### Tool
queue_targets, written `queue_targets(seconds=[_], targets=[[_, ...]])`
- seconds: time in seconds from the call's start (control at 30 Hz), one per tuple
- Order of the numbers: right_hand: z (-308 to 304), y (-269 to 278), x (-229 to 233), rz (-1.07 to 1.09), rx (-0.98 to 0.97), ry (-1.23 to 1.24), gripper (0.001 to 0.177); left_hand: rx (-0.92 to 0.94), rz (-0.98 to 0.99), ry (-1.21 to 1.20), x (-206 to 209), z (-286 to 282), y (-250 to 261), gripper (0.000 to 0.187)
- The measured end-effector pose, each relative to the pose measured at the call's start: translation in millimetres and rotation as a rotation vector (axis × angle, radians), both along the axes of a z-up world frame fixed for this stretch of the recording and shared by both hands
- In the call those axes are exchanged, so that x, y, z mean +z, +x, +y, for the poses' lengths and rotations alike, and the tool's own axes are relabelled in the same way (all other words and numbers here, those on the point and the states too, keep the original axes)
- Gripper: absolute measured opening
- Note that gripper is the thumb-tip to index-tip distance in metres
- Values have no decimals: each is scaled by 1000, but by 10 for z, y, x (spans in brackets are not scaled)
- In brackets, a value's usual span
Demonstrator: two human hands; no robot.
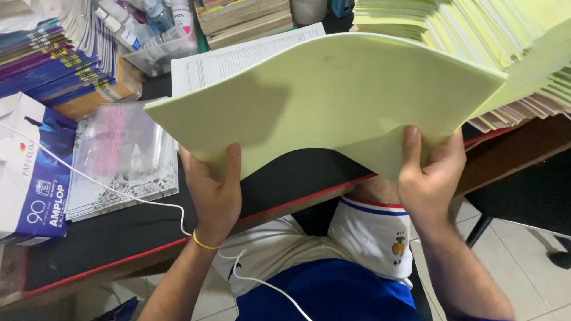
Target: The person sorts through stacks of yellow and white papers on a desk, flipping through sheets and aligning them. They handle the papers by hand, moving them between piles and occasionally lifting them to check the contents.
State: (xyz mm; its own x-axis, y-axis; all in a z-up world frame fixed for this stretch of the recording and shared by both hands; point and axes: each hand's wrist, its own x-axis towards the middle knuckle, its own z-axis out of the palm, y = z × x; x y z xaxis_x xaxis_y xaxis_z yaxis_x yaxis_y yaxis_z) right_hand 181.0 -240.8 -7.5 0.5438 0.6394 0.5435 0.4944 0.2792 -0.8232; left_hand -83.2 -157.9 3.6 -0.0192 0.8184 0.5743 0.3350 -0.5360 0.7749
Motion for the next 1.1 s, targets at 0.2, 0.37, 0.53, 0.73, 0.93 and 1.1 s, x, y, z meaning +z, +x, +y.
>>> queue_targets(seconds=[0.2,0.37,0.53,0.73,0.93,1.1], targets=[[31,-1,-54,-3,-26,91,25,8,-26,-31,71,-42,19,37],[-36,-8,13,62,148,61,44,-15,6,-12,-82,10,-34,32],[-77,31,-67,-80,-7,46,26,101,-33,15,-202,-4,-74,47],[-31,22,-37,79,152,81,29,32,-52,-212,55,-93,-124,37],[-60,-41,-42,106,131,78,29,-2,2,-134,69,-133,-64,43],[-18,-4,-95,-104,113,155,41,-109,-12,-96,48,-115,-126,32]])
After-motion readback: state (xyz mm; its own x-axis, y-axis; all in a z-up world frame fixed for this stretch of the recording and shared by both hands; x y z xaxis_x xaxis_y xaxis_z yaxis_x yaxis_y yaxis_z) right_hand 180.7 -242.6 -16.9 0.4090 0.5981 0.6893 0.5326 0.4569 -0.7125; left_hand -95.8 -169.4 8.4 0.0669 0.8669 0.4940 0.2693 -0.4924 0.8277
